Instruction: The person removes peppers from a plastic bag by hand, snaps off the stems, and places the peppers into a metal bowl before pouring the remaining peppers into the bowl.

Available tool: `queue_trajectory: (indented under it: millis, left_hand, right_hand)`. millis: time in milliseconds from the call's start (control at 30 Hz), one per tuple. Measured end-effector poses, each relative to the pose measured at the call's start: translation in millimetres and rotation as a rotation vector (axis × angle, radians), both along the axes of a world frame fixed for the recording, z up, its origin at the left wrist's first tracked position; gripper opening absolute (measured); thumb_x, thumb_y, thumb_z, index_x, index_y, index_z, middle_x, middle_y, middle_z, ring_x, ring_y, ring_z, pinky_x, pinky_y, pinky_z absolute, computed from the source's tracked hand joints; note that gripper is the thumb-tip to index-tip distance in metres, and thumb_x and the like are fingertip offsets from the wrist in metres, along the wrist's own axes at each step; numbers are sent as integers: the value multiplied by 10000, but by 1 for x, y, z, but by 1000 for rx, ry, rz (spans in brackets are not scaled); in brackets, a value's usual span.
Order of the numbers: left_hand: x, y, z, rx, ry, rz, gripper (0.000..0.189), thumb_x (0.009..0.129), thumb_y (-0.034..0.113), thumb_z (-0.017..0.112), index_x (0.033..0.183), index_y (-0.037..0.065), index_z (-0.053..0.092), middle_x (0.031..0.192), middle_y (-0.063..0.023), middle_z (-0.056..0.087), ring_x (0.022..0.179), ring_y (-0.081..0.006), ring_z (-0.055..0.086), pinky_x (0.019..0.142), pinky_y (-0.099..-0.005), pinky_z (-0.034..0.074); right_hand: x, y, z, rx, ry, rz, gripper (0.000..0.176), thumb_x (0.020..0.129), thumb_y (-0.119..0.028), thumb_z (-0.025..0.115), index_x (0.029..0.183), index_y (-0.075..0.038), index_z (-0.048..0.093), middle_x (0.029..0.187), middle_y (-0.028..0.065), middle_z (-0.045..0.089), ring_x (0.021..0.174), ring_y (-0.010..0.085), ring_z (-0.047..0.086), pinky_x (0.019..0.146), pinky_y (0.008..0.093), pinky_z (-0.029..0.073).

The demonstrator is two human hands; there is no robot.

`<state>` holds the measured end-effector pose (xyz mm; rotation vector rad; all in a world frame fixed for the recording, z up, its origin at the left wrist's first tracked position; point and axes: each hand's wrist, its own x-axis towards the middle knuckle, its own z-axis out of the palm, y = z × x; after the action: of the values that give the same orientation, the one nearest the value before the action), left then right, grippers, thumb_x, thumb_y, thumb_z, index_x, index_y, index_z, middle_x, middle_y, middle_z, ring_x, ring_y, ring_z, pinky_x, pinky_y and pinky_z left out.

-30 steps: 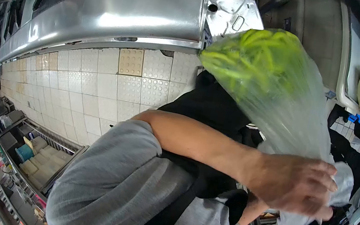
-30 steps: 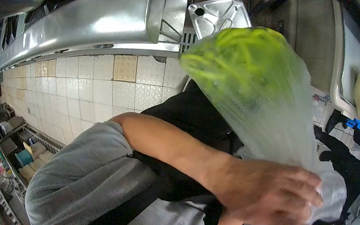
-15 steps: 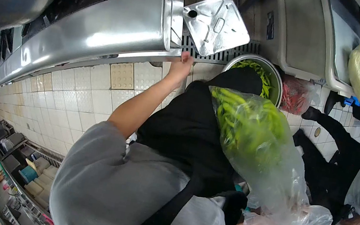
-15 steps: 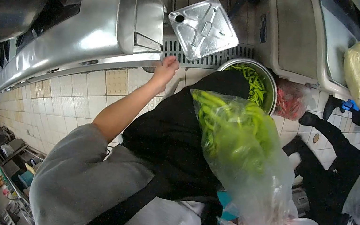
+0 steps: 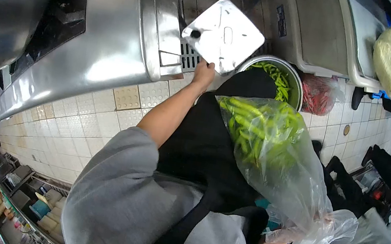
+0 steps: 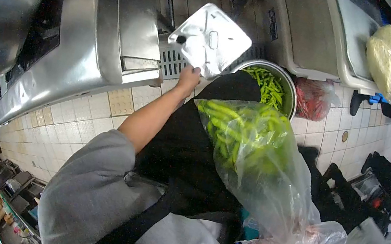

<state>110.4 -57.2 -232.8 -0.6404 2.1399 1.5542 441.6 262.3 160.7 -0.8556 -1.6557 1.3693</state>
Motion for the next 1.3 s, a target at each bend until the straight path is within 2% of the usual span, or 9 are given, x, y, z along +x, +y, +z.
queue_trajectory:
  millis: [100,167,500,633,800,900,967,1133,1300]
  left_hand:
    - [18,-25,6,-544,338,-164,790,900,444,632,1400,-117,386,1424,-369,397,1342,-405,423,1124,-425,330]
    - [6,-33,50,-229,361,186,850,910,469,615,1464,-97,307,1499,-348,308,1441,-382,282,1194,-400,185]
    - [-37,-91,-48,-377,432,78,475,1013,366,481,1372,57,501,1280,-176,582,1148,-337,548,1001,-406,409]
    - [24,-97,-4,-539,460,-171,427,1004,358,501,1227,7,595,1210,-238,628,1109,-368,587,960,-402,443]
    - [59,-35,11,-152,352,-92,366,931,305,579,1071,-21,666,1150,-261,647,1132,-466,572,1010,-423,450]
    - [30,-5,30,-326,451,136,610,927,306,589,1375,-79,435,1371,-364,463,1279,-450,476,1084,-405,377]
    - [-4,-9,61,-81,391,275,753,938,278,558,1492,-91,204,1501,-299,355,1389,-407,369,1150,-373,277]
    - [-59,-39,58,-120,182,254,723,917,127,491,1556,45,162,1604,-211,198,1486,-346,187,1195,-365,176]
    - [-72,-58,20,26,184,150,740,940,71,502,1569,182,128,1545,-157,315,1232,-313,506,836,-381,513]
  right_hand:
    - [-6,-2,1,6,-1,-5,463,897,-81,597,1335,-12,462,1084,138,627,946,211,611,827,339,494]
    - [-9,-1,5,23,-17,-14,457,896,-82,597,1329,-13,467,1078,138,628,941,214,612,823,341,495]
    - [-29,-8,3,30,26,8,430,888,-88,595,1301,-17,494,1049,142,635,916,228,619,806,349,499]
    - [-57,-5,7,52,87,49,420,885,-90,595,1289,-18,505,1038,144,638,906,234,622,800,352,500]
    - [-87,0,25,108,156,76,407,882,-93,594,1275,-20,519,1023,146,641,893,242,625,791,357,502]
    - [-81,1,36,128,178,68,400,879,-95,594,1266,-21,527,1014,147,643,886,246,627,786,359,503]
    - [-66,1,40,139,173,39,395,878,-96,593,1261,-22,532,1008,148,645,880,249,629,783,361,504]
    - [-30,-9,31,129,132,-13,383,874,-99,593,1247,-24,546,994,150,648,868,257,632,774,365,506]
    - [-21,-13,27,116,107,-38,371,871,-102,592,1232,-26,559,979,152,652,855,264,636,766,369,508]
